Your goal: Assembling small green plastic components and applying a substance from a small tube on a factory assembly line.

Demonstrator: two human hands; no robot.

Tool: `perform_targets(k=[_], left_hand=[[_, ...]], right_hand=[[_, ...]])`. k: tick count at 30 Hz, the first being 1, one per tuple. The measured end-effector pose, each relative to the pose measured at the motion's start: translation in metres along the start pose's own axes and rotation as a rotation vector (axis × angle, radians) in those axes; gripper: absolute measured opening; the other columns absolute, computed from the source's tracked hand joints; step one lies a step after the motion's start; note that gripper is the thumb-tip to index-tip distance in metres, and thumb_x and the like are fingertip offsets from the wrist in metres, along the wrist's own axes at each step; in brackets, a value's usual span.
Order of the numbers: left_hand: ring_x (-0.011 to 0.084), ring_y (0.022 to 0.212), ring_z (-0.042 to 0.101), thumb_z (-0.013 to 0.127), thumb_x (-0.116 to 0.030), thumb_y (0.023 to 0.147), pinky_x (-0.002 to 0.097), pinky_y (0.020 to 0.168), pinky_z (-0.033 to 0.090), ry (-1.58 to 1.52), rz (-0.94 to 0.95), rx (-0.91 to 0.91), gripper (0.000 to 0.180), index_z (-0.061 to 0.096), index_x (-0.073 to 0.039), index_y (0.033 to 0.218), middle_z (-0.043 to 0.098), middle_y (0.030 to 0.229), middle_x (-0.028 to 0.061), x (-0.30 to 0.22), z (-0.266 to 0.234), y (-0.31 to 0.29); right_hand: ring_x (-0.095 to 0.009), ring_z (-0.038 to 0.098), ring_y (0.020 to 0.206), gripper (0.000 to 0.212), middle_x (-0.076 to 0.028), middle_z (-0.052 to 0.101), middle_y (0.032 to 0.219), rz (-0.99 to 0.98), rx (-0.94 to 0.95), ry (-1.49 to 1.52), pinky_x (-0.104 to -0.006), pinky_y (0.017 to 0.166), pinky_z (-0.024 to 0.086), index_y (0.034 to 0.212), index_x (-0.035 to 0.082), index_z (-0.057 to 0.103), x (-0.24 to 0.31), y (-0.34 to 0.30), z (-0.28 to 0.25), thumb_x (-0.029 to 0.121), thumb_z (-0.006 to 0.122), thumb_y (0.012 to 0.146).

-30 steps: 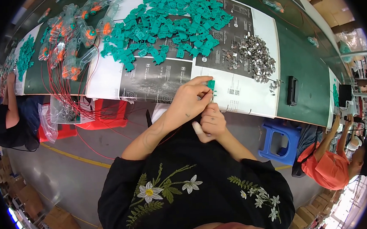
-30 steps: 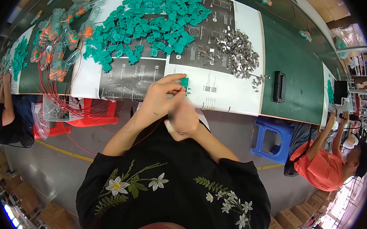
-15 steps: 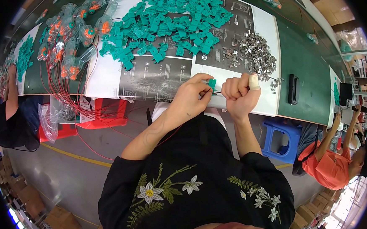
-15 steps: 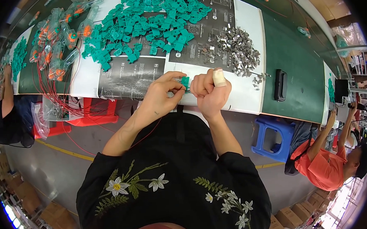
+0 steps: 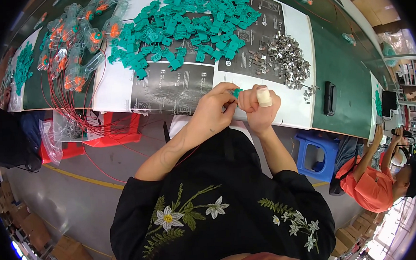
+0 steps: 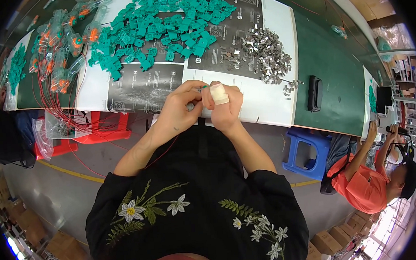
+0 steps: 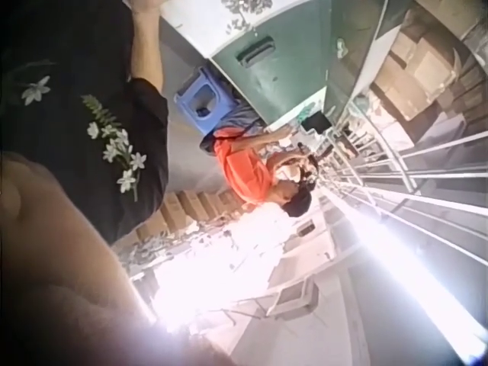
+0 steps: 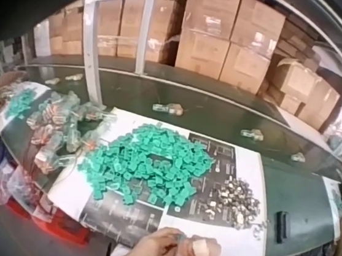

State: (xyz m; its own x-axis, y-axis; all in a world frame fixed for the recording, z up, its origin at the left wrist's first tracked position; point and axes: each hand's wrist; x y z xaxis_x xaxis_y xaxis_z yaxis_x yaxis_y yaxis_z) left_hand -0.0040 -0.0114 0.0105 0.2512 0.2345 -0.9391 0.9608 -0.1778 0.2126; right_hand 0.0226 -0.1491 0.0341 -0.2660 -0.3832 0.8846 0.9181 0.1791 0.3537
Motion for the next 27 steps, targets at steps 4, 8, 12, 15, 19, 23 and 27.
perform_targets(k=[4, 8, 12, 15, 19, 23, 27], left_hand=[[0.0183, 0.077, 0.067, 0.063, 0.004, 0.079, 0.0285, 0.067, 0.053, 0.022, 0.005, 0.012, 0.010, 0.067, 0.006, 0.088, 0.063, 0.115, 0.0139, -0.002, -0.004, 0.001], [0.0170, 0.077, 0.068, 0.064, 0.004, 0.079, 0.0274, 0.068, 0.054, 0.019, 0.038, -0.021, 0.011, 0.067, 0.005, 0.089, 0.062, 0.117, 0.0138, 0.004, 0.000, -0.005], [0.0160, 0.076, 0.069, 0.066, 0.003, 0.079, 0.0264, 0.069, 0.054, 0.002, 0.057, -0.062, 0.013, 0.067, 0.005, 0.092, 0.062, 0.119, 0.0134, 0.004, 0.002, -0.006], [0.0157, 0.075, 0.069, 0.066, 0.002, 0.079, 0.0260, 0.069, 0.055, -0.004, 0.059, -0.075, 0.014, 0.067, 0.005, 0.093, 0.061, 0.121, 0.0132, 0.005, 0.003, -0.006], [0.0156, 0.076, 0.069, 0.067, 0.003, 0.079, 0.0260, 0.069, 0.055, -0.010, 0.063, -0.078, 0.016, 0.067, 0.005, 0.095, 0.061, 0.122, 0.0133, 0.008, 0.003, -0.006], [0.0155, 0.077, 0.069, 0.068, 0.003, 0.079, 0.0260, 0.069, 0.055, -0.046, 0.050, -0.079, 0.016, 0.067, 0.005, 0.095, 0.060, 0.122, 0.0137, 0.007, 0.004, -0.006], [0.0157, 0.077, 0.069, 0.068, 0.002, 0.080, 0.0265, 0.069, 0.055, -0.075, 0.047, -0.123, 0.016, 0.067, 0.005, 0.095, 0.061, 0.122, 0.0139, 0.007, 0.007, -0.007]], right_hand=[[-0.012, 0.029, 0.043, 0.043, -0.002, 0.036, 0.053, 0.081, 0.053, 0.063, -0.0283, 0.042, 0.025, 0.061, 0.005, 0.040, 0.021, 0.011, -0.024, 0.023, 0.044, 0.100], [-0.016, 0.050, 0.053, 0.017, -0.009, 0.059, 0.075, 0.063, -0.073, -0.861, -0.0275, 0.048, 0.038, 0.083, -0.003, 0.064, 0.061, 0.026, -0.059, 0.011, 0.059, 0.092], [-0.021, 0.061, 0.069, 0.013, -0.008, 0.065, 0.092, 0.005, 0.074, -1.322, -0.0305, 0.057, 0.046, 0.097, 0.000, 0.069, 0.049, 0.041, -0.097, 0.005, 0.064, 0.085], [-0.025, 0.062, 0.076, 0.013, -0.009, 0.064, 0.096, 0.049, 0.165, -1.410, -0.0331, 0.063, 0.048, 0.096, 0.000, 0.067, 0.040, 0.042, -0.102, 0.006, 0.063, 0.086], [-0.030, 0.062, 0.078, 0.014, -0.010, 0.063, 0.098, 0.071, 0.261, -1.472, -0.0368, 0.067, 0.049, 0.097, 0.000, 0.066, 0.035, 0.051, -0.106, 0.006, 0.062, 0.085], [-0.029, 0.062, 0.075, 0.014, -0.011, 0.062, 0.095, 0.050, 0.313, -1.548, -0.0371, 0.066, 0.049, 0.099, 0.001, 0.063, 0.036, 0.051, -0.104, 0.006, 0.062, 0.086], [-0.025, 0.061, 0.072, 0.013, -0.011, 0.062, 0.090, 0.077, 0.298, -1.378, -0.0343, 0.063, 0.047, 0.100, 0.001, 0.061, 0.046, 0.042, -0.085, 0.006, 0.062, 0.087]])
Point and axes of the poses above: each hand's wrist, its own y-axis towards the middle knuckle, its own z-axis out of the palm, x = y × z
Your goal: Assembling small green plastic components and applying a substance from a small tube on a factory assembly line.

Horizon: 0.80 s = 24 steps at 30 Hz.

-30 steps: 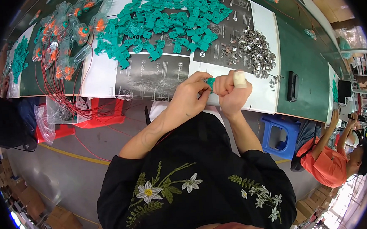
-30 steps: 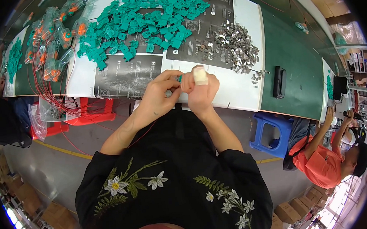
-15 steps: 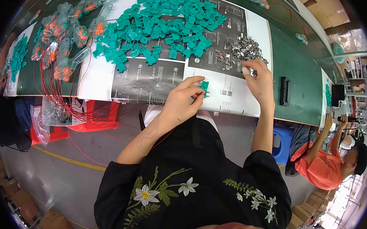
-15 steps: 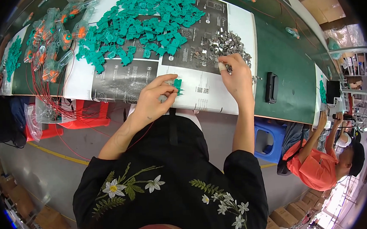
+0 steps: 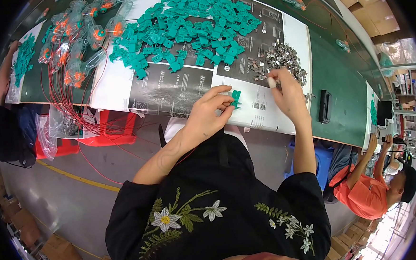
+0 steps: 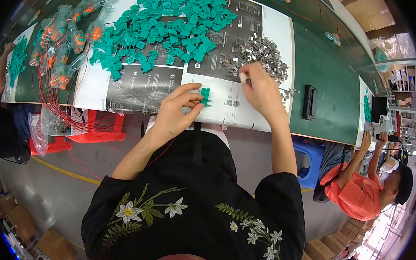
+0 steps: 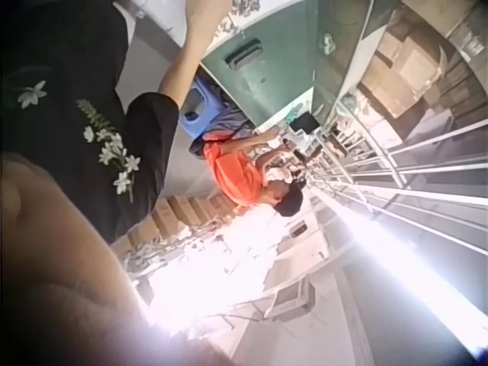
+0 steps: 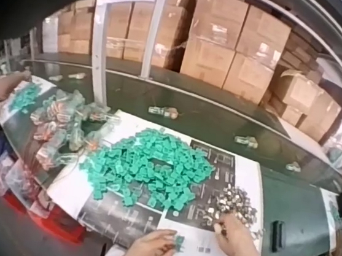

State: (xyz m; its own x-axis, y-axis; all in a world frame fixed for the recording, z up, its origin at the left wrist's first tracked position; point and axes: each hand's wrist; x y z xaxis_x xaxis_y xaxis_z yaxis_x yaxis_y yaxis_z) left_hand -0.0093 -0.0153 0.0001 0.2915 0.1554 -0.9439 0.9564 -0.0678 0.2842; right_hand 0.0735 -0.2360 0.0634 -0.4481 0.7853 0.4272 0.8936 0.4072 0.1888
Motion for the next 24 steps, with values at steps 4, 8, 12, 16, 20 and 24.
perform_targets(k=[4, 8, 12, 16, 20, 24], left_hand=[[0.0173, 0.076, 0.068, 0.069, 0.002, 0.080, 0.0281, 0.068, 0.055, 0.055, 0.069, -0.061, 0.016, 0.067, 0.005, 0.096, 0.061, 0.121, 0.0135, -0.002, 0.002, -0.003], [0.0197, 0.077, 0.067, 0.068, 0.003, 0.081, 0.0299, 0.067, 0.054, 0.221, 0.187, -0.059, 0.015, 0.068, 0.004, 0.096, 0.062, 0.120, 0.0129, -0.005, 0.003, -0.001], [0.0213, 0.078, 0.066, 0.068, 0.003, 0.082, 0.0308, 0.067, 0.053, 0.280, 0.239, -0.057, 0.015, 0.068, 0.003, 0.096, 0.063, 0.116, 0.0122, -0.005, 0.006, 0.003], [0.0214, 0.077, 0.064, 0.067, 0.003, 0.082, 0.0305, 0.067, 0.053, 0.274, 0.210, -0.050, 0.016, 0.068, 0.003, 0.098, 0.064, 0.107, 0.0118, -0.006, 0.009, 0.005], [0.0213, 0.073, 0.063, 0.067, 0.003, 0.082, 0.0303, 0.065, 0.052, 0.291, 0.187, -0.034, 0.017, 0.068, 0.002, 0.099, 0.063, 0.098, 0.0110, -0.007, 0.008, 0.006], [0.0212, 0.070, 0.063, 0.067, 0.002, 0.082, 0.0300, 0.064, 0.052, 0.312, 0.177, -0.024, 0.018, 0.068, 0.001, 0.100, 0.062, 0.092, 0.0104, -0.008, 0.009, 0.006]], right_hand=[[-0.019, 0.058, 0.069, 0.012, -0.009, 0.062, 0.085, 0.144, 0.109, 0.210, -0.0296, 0.059, 0.045, 0.099, 0.001, 0.062, 0.019, -0.020, 0.006, 0.006, 0.062, 0.088], [-0.013, 0.055, 0.067, 0.011, -0.007, 0.062, 0.082, 0.115, 0.041, 0.245, -0.0259, 0.056, 0.042, 0.098, 0.000, 0.065, 0.003, -0.032, 0.015, 0.005, 0.063, 0.088], [-0.010, 0.052, 0.066, 0.012, -0.006, 0.062, 0.083, 0.102, 0.016, 0.245, -0.0241, 0.056, 0.041, 0.098, 0.000, 0.068, -0.009, -0.039, 0.007, 0.003, 0.063, 0.086], [-0.009, 0.051, 0.065, 0.016, -0.006, 0.061, 0.087, 0.100, 0.046, 0.294, -0.0238, 0.056, 0.040, 0.100, 0.001, 0.069, 0.001, -0.038, -0.002, 0.000, 0.064, 0.085], [-0.009, 0.049, 0.064, 0.016, -0.006, 0.060, 0.090, 0.026, 0.094, 0.290, -0.0237, 0.055, 0.039, 0.100, 0.000, 0.068, -0.009, -0.036, 0.002, -0.001, 0.064, 0.084], [-0.009, 0.048, 0.062, 0.013, -0.006, 0.060, 0.090, -0.013, 0.062, 0.270, -0.0233, 0.054, 0.039, 0.097, -0.001, 0.065, -0.010, -0.035, 0.012, -0.001, 0.064, 0.084]])
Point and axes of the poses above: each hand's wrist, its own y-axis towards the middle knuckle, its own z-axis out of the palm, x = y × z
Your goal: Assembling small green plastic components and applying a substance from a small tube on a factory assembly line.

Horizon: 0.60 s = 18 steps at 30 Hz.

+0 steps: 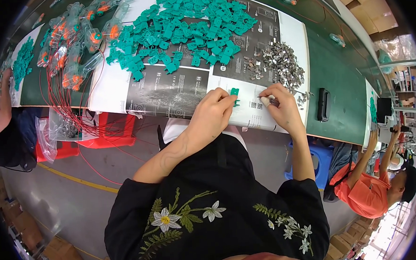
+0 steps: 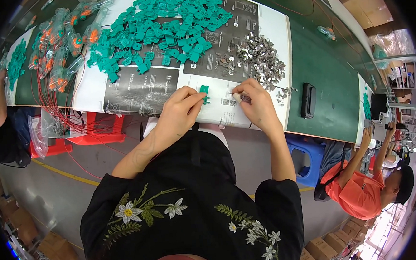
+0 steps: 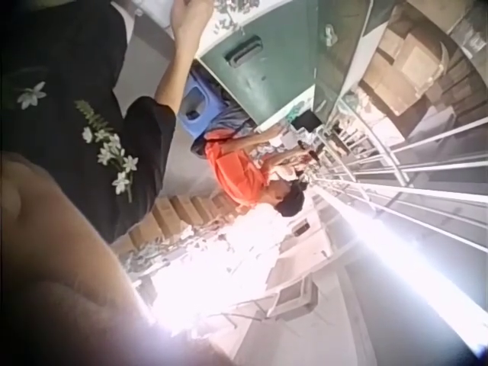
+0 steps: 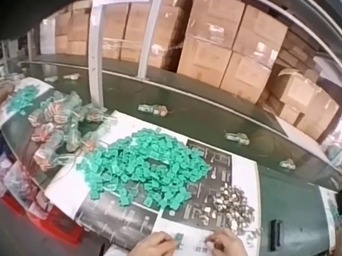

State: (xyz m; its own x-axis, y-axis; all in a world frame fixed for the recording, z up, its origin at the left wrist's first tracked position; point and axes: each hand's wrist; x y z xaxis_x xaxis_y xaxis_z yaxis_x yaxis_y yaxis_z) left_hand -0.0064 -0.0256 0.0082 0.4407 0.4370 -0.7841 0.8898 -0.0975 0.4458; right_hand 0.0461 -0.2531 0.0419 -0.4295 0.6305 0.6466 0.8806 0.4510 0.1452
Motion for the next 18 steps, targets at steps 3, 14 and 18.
perform_targets(k=[3, 14, 18], left_hand=[[0.0205, 0.069, 0.063, 0.068, 0.001, 0.082, 0.0295, 0.062, 0.052, -0.046, -0.077, -0.014, 0.017, 0.069, 0.001, 0.100, 0.063, 0.091, 0.0100, -0.001, 0.001, 0.000], [0.0188, 0.068, 0.065, 0.068, 0.001, 0.083, 0.0279, 0.060, 0.053, -0.143, -0.135, -0.029, 0.016, 0.070, 0.001, 0.098, 0.064, 0.089, 0.0103, 0.005, 0.005, -0.002], [0.0189, 0.068, 0.065, 0.067, 0.001, 0.082, 0.0278, 0.061, 0.054, -0.140, -0.147, -0.014, 0.016, 0.070, 0.001, 0.098, 0.064, 0.088, 0.0103, 0.003, 0.004, -0.001]], right_hand=[[-0.009, 0.049, 0.061, 0.012, -0.006, 0.060, 0.089, 0.025, -0.027, 0.031, -0.0231, 0.054, 0.039, 0.095, -0.001, 0.063, 0.013, -0.001, 0.008, -0.001, 0.065, 0.084], [-0.019, 0.062, 0.066, 0.016, -0.008, 0.062, 0.088, -0.032, -0.201, 0.019, -0.0280, 0.059, 0.050, 0.093, 0.001, 0.060, 0.042, -0.002, 0.044, 0.001, 0.069, 0.080], [-0.024, 0.066, 0.072, 0.024, -0.006, 0.063, 0.094, -0.107, -0.198, -0.084, -0.0334, 0.058, 0.053, 0.094, 0.005, 0.059, 0.040, -0.003, 0.046, 0.005, 0.072, 0.074]])
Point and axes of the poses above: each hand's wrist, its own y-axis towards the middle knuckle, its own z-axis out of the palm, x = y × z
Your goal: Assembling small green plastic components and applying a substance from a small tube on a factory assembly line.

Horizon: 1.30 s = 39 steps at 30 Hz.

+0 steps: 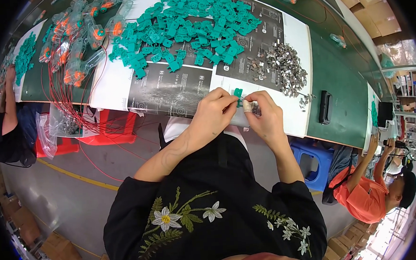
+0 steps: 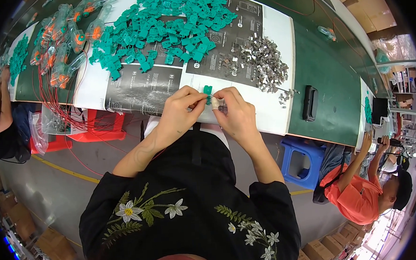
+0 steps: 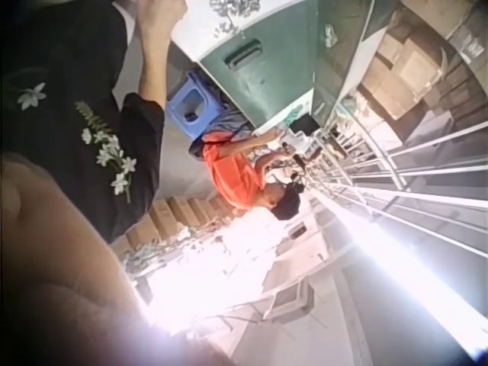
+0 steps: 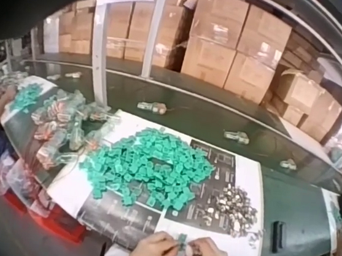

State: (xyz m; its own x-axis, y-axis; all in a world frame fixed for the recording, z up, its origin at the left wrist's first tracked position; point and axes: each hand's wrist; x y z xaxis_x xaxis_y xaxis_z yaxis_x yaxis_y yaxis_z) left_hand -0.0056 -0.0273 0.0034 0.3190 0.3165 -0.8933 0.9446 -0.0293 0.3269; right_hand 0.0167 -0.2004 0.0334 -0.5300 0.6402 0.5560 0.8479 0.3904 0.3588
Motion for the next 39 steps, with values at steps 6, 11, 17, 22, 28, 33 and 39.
perform_targets(k=[6, 11, 17, 22, 28, 33, 39], left_hand=[[0.0185, 0.067, 0.064, 0.068, 0.001, 0.082, 0.0275, 0.061, 0.053, -0.007, 0.001, 0.009, 0.015, 0.070, 0.001, 0.097, 0.064, 0.088, 0.0103, 0.002, -0.001, 0.000], [0.0179, 0.066, 0.064, 0.069, 0.000, 0.082, 0.0275, 0.060, 0.052, -0.013, -0.011, 0.052, 0.014, 0.070, 0.001, 0.095, 0.063, 0.086, 0.0094, -0.001, -0.006, 0.003], [0.0175, 0.067, 0.063, 0.070, -0.002, 0.081, 0.0279, 0.060, 0.052, -0.002, 0.041, 0.105, 0.015, 0.068, 0.002, 0.096, 0.063, 0.084, 0.0085, 0.005, -0.008, 0.005], [0.0219, 0.071, 0.061, 0.067, 0.000, 0.080, 0.0312, 0.062, 0.050, -0.042, 0.056, 0.065, 0.019, 0.066, 0.002, 0.099, 0.062, 0.083, 0.0100, 0.001, -0.005, 0.005], [0.0185, 0.071, 0.060, 0.065, 0.003, 0.080, 0.0285, 0.059, 0.049, 0.075, 0.226, 0.053, 0.021, 0.066, 0.002, 0.101, 0.060, 0.081, 0.0088, 0.003, -0.004, 0.008], [0.0300, 0.077, 0.060, 0.065, -0.002, 0.077, 0.0384, 0.067, 0.050, 0.007, 0.144, 0.114, 0.019, 0.066, 0.002, 0.095, 0.059, 0.084, 0.0132, 0.000, -0.009, 0.008], [0.0243, 0.075, 0.060, 0.069, -0.001, 0.075, 0.0339, 0.065, 0.050, 0.012, 0.135, 0.148, 0.016, 0.068, 0.001, 0.090, 0.060, 0.080, 0.0099, 0.005, -0.011, 0.007]], right_hand=[[-0.026, 0.066, 0.073, 0.021, -0.009, 0.062, 0.091, -0.023, 0.051, -0.030, -0.0325, 0.061, 0.053, 0.092, 0.003, 0.059, 0.006, 0.001, -0.001, -0.001, 0.069, 0.074], [-0.029, 0.065, 0.072, 0.032, -0.009, 0.061, 0.096, -0.123, 0.132, -0.128, -0.0361, 0.059, 0.053, 0.098, 0.004, 0.057, 0.005, 0.003, -0.005, -0.004, 0.064, 0.068], [-0.031, 0.063, 0.070, 0.043, -0.009, 0.059, 0.100, -0.220, 0.242, -0.209, -0.0380, 0.057, 0.052, 0.102, 0.004, 0.055, -0.001, 0.008, -0.012, -0.006, 0.061, 0.061], [-0.030, 0.063, 0.068, 0.040, -0.008, 0.059, 0.099, -0.263, 0.354, -0.171, -0.0376, 0.056, 0.052, 0.102, 0.004, 0.055, -0.006, 0.018, -0.022, -0.006, 0.061, 0.063], [-0.030, 0.064, 0.069, 0.025, -0.009, 0.060, 0.094, -0.155, 0.243, -0.043, -0.0361, 0.057, 0.051, 0.098, 0.004, 0.057, 0.000, 0.009, -0.013, -0.004, 0.062, 0.075], [-0.030, 0.064, 0.071, 0.017, -0.009, 0.060, 0.091, -0.085, 0.245, -0.033, -0.0354, 0.058, 0.052, 0.095, 0.004, 0.057, 0.005, 0.008, -0.014, -0.002, 0.061, 0.080], [-0.032, 0.063, 0.070, 0.027, -0.009, 0.058, 0.095, -0.137, 0.301, -0.091, -0.0406, 0.058, 0.051, 0.099, 0.006, 0.056, 0.001, 0.009, -0.016, 0.000, 0.061, 0.072]])
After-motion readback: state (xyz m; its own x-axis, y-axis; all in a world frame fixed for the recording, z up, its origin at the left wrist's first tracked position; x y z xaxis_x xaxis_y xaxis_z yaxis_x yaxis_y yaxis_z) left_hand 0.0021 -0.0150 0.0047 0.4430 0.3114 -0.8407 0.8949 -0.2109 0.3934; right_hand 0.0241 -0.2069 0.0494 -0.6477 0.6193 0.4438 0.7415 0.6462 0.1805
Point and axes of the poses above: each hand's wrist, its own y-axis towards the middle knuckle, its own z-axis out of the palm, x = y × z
